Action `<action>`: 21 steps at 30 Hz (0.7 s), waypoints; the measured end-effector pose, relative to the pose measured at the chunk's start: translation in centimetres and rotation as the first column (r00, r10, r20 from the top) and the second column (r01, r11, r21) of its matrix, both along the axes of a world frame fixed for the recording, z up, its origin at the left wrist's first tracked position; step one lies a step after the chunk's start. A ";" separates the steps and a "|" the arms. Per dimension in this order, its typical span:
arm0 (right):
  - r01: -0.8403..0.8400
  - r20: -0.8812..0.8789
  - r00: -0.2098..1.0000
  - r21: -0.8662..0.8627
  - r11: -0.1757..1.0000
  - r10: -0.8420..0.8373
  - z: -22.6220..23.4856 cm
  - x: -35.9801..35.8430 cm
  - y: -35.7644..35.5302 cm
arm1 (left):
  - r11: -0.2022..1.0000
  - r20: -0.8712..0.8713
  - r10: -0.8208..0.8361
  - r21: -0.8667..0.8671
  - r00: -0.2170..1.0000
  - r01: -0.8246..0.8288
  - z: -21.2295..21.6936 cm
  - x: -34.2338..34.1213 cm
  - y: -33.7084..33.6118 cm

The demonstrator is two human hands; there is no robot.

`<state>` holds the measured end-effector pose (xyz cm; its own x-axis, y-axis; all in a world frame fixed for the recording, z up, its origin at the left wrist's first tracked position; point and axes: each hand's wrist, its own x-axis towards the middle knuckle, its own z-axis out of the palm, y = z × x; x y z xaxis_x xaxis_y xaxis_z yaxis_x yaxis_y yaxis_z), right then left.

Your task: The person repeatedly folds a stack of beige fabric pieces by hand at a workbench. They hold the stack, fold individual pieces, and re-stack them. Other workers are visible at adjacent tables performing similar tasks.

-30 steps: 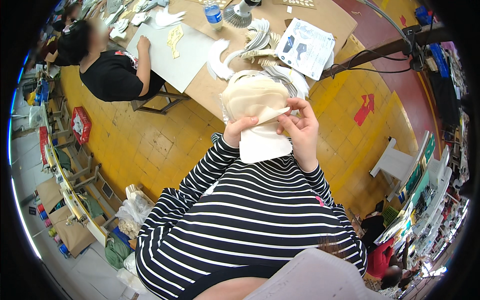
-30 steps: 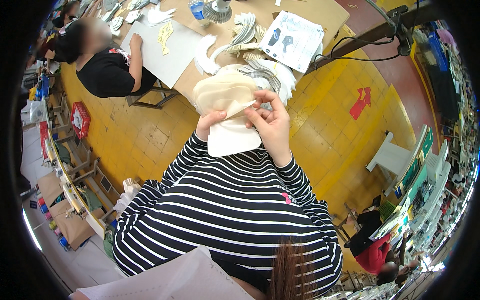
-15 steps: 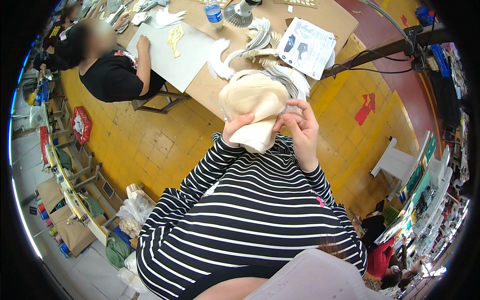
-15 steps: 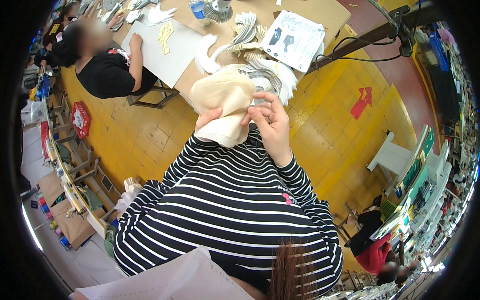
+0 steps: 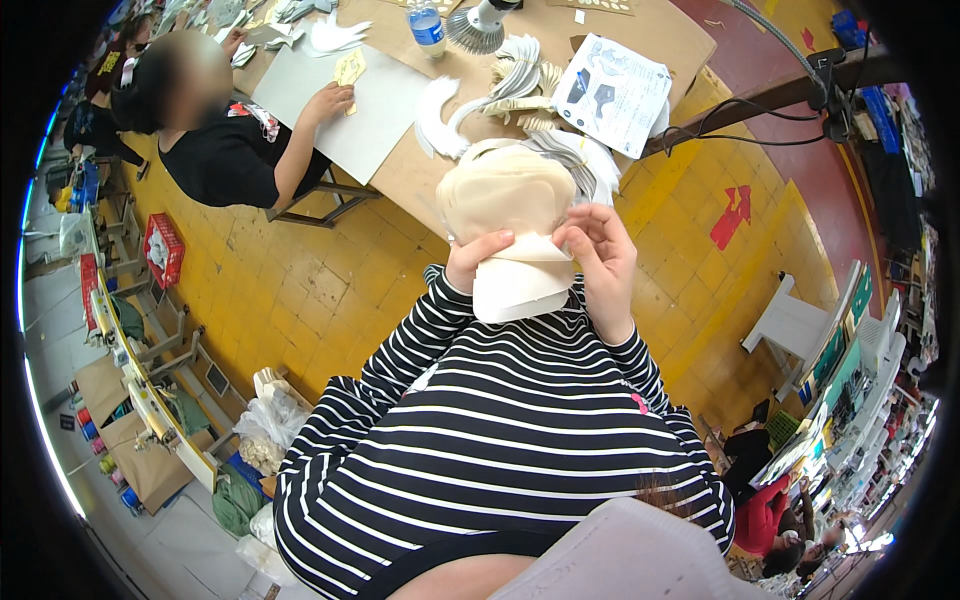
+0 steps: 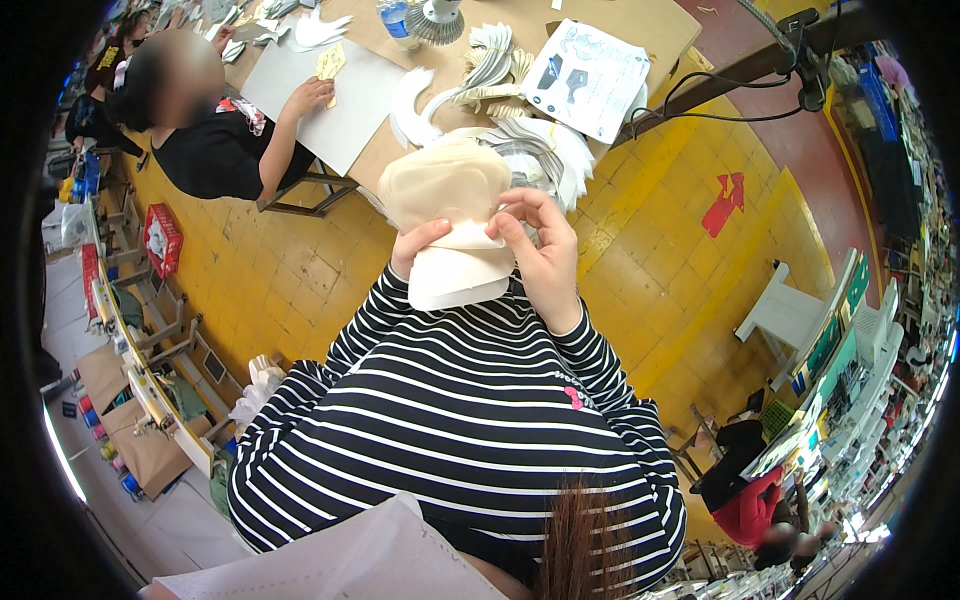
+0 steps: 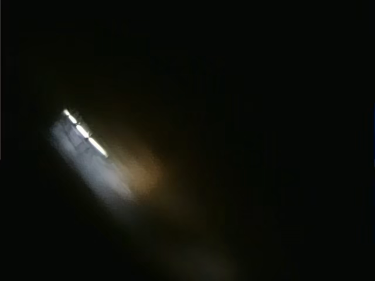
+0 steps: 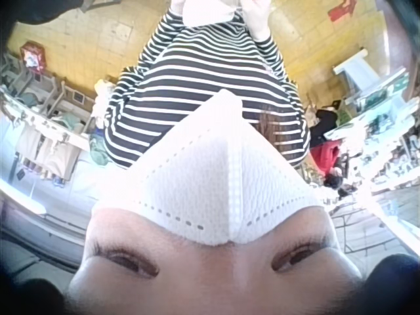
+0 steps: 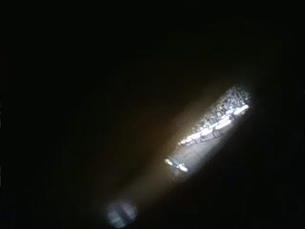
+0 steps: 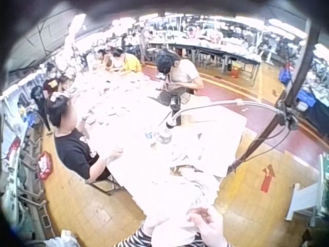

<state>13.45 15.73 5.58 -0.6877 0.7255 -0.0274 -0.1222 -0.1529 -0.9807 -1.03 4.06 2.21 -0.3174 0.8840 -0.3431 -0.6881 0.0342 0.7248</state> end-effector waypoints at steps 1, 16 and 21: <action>0.020 -0.001 1.000 -0.085 0.996 -0.020 0.2 -0.1 -0.1 | 1.000 -0.026 0.017 -0.007 1.000 -0.017 -0.1 0.1 0.0; -0.001 -0.215 0.976 0.130 0.992 0.030 -1.0 -0.2 0.6 | 0.975 0.246 0.162 0.112 0.956 -0.194 -2.9 0.7 0.6; -0.017 0.100 0.995 0.448 0.894 -0.031 -0.9 0.1 0.9 | 0.972 0.238 0.081 0.195 0.968 -0.129 -1.4 1.3 0.6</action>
